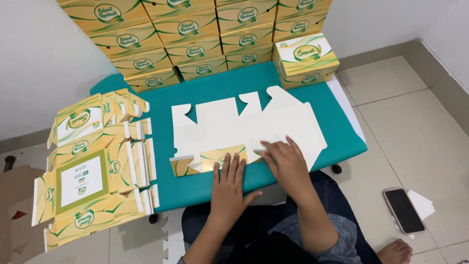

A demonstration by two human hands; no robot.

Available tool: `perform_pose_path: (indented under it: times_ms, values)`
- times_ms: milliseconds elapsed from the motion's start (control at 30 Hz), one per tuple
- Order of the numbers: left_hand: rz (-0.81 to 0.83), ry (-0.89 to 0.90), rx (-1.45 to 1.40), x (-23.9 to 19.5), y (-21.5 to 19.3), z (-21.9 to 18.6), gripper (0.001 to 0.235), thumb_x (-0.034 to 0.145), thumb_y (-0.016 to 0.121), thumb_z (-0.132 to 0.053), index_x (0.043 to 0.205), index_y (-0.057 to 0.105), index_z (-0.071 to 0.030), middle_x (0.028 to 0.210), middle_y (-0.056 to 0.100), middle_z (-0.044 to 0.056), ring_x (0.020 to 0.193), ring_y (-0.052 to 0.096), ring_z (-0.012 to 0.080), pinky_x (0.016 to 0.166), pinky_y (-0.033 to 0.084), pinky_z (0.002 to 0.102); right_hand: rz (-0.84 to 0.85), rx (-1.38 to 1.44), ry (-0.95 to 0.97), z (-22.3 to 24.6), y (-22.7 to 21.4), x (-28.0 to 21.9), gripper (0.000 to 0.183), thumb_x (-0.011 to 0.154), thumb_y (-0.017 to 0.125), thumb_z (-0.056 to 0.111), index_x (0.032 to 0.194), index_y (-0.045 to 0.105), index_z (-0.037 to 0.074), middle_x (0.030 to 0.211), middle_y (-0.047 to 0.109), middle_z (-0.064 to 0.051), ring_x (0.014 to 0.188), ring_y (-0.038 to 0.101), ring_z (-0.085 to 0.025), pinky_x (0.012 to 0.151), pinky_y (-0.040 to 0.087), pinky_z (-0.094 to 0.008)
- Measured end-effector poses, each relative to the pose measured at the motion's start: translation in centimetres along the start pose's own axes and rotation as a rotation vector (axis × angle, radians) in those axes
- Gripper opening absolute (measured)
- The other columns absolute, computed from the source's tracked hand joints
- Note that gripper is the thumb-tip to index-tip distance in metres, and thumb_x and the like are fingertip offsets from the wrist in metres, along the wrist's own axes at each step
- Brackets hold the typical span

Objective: The person assembles flat cardboard boxes by folding the sides and tucking the flaps to form a rectangular container. They repeat this process for multiple boxes, stacking the finished ones on the table.

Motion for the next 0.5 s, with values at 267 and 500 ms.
perform_pose_path:
  times_ms: [267,500]
  values:
    - [0.075,-0.071,0.181,1.2,0.4,-1.8,0.101,0.072,0.052,-0.08,0.15,0.02,-0.024,0.145,0.029,0.025,0.137,0.016,0.0499,0.102,0.018,0.072,-0.029,-0.295,0.025,-1.8,4.7,0.2,0.031,0.092,0.053,0.011,0.122,0.06,0.003,0.125,0.06,-0.015,0.126,0.05,-0.026,0.115,0.022,-0.046]
    - [0.057,-0.116,0.229,1.6,2.4,-1.9,0.091,0.073,0.06,-0.068,0.146,0.028,-0.024,0.145,0.029,0.026,0.137,0.014,0.0524,0.098,0.015,0.077,0.092,-0.278,-0.091,0.4,3.6,-2.0,0.041,0.094,0.045,0.015,0.131,0.051,-0.001,0.137,0.05,-0.02,0.132,0.042,-0.029,0.115,0.014,-0.051]
Point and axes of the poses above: each hand's wrist, its own x-axis towards the middle knuckle, its own y-axis out of the palm, z = x × y, the point moved 6 cm from there along x, towards the middle knuckle
